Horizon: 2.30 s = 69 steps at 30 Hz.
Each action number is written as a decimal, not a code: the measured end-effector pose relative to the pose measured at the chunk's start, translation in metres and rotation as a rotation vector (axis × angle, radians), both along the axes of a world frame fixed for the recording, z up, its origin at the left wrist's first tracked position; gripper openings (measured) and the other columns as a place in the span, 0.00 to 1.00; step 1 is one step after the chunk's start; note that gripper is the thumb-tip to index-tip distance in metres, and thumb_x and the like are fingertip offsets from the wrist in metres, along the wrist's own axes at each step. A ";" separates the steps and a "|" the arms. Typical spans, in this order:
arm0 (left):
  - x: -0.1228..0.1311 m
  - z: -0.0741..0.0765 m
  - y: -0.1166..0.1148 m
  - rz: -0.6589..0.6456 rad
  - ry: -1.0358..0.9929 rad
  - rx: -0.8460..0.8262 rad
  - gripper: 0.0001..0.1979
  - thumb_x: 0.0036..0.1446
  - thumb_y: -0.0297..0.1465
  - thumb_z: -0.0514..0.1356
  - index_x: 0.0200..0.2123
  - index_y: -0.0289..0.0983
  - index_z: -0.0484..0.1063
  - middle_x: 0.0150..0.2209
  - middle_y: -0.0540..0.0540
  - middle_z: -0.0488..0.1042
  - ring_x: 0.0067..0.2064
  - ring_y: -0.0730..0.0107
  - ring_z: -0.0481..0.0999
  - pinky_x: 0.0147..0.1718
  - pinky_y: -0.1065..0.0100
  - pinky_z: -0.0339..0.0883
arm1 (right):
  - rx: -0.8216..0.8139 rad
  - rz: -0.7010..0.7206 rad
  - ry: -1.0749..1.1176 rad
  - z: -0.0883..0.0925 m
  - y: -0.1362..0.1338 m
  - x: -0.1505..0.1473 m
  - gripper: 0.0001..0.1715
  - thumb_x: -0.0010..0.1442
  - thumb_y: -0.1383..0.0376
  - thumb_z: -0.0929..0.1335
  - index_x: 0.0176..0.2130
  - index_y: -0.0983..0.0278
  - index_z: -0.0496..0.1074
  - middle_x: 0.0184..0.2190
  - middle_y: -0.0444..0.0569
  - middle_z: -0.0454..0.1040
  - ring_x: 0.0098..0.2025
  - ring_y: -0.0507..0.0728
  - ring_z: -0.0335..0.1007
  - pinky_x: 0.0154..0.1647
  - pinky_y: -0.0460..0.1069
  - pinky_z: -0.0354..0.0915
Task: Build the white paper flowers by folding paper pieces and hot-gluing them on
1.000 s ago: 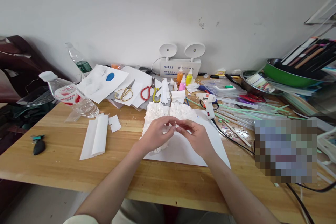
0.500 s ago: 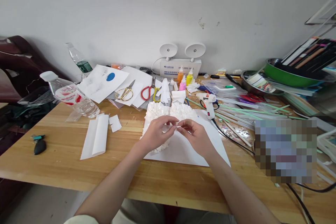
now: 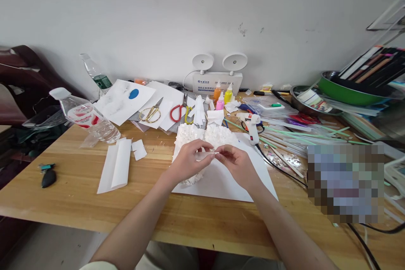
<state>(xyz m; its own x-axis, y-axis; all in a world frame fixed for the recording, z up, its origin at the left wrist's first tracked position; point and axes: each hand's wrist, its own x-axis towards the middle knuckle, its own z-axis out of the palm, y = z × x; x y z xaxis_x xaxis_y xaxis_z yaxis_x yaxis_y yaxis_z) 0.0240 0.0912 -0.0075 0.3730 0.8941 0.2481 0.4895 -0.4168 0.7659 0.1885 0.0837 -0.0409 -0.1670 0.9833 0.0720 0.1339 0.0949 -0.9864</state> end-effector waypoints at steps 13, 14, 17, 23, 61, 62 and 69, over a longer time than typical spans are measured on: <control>0.001 0.002 0.000 0.031 -0.075 -0.099 0.05 0.51 0.30 0.55 0.27 0.35 0.69 0.28 0.49 0.73 0.32 0.73 0.71 0.33 0.72 0.66 | 0.023 0.053 0.016 0.008 -0.002 -0.001 0.07 0.53 0.61 0.65 0.30 0.62 0.66 0.28 0.45 0.68 0.31 0.53 0.65 0.34 0.48 0.63; 0.001 0.001 0.000 0.031 -0.077 -0.102 0.06 0.51 0.30 0.55 0.27 0.35 0.69 0.29 0.49 0.73 0.32 0.73 0.71 0.33 0.71 0.66 | 0.024 0.069 0.020 0.008 -0.003 -0.001 0.07 0.53 0.61 0.65 0.30 0.62 0.66 0.28 0.45 0.68 0.32 0.52 0.65 0.35 0.48 0.63; 0.001 0.000 0.000 0.038 -0.080 -0.107 0.06 0.52 0.32 0.55 0.28 0.35 0.70 0.29 0.49 0.73 0.32 0.72 0.71 0.34 0.71 0.65 | 0.016 0.109 0.036 0.009 -0.004 -0.001 0.07 0.53 0.61 0.65 0.31 0.62 0.66 0.29 0.45 0.68 0.33 0.53 0.65 0.37 0.48 0.62; 0.002 0.001 0.000 0.009 -0.101 -0.137 0.08 0.53 0.34 0.54 0.30 0.36 0.70 0.29 0.49 0.73 0.32 0.72 0.71 0.33 0.72 0.65 | 0.015 0.092 0.077 0.006 -0.003 -0.002 0.06 0.52 0.61 0.66 0.30 0.61 0.67 0.29 0.44 0.68 0.33 0.53 0.64 0.39 0.49 0.63; 0.001 -0.003 0.000 -0.039 -0.096 -0.129 0.09 0.53 0.27 0.52 0.32 0.37 0.72 0.34 0.48 0.74 0.36 0.72 0.71 0.35 0.71 0.65 | 0.042 -0.153 -0.014 0.005 -0.004 -0.007 0.10 0.46 0.59 0.70 0.27 0.63 0.68 0.25 0.45 0.71 0.28 0.53 0.64 0.32 0.48 0.62; 0.001 -0.003 0.000 -0.041 -0.092 -0.128 0.09 0.53 0.27 0.52 0.32 0.37 0.72 0.34 0.48 0.74 0.36 0.72 0.71 0.35 0.71 0.65 | 0.046 -0.157 -0.024 0.006 -0.004 -0.007 0.10 0.47 0.59 0.70 0.27 0.63 0.68 0.25 0.45 0.71 0.28 0.53 0.64 0.32 0.48 0.62; 0.002 -0.002 -0.002 -0.059 -0.087 -0.160 0.11 0.55 0.28 0.51 0.39 0.39 0.71 0.38 0.47 0.74 0.39 0.71 0.72 0.36 0.71 0.65 | 0.029 -0.137 -0.070 0.004 -0.003 -0.006 0.13 0.48 0.58 0.69 0.33 0.63 0.70 0.28 0.47 0.73 0.29 0.54 0.66 0.33 0.50 0.63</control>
<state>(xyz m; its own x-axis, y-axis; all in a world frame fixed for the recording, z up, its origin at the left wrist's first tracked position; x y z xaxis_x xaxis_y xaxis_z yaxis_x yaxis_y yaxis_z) 0.0256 0.0891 -0.0097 0.4093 0.9019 0.1381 0.3972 -0.3123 0.8630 0.1825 0.0803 -0.0373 -0.0370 0.9950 0.0931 0.2158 0.0989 -0.9714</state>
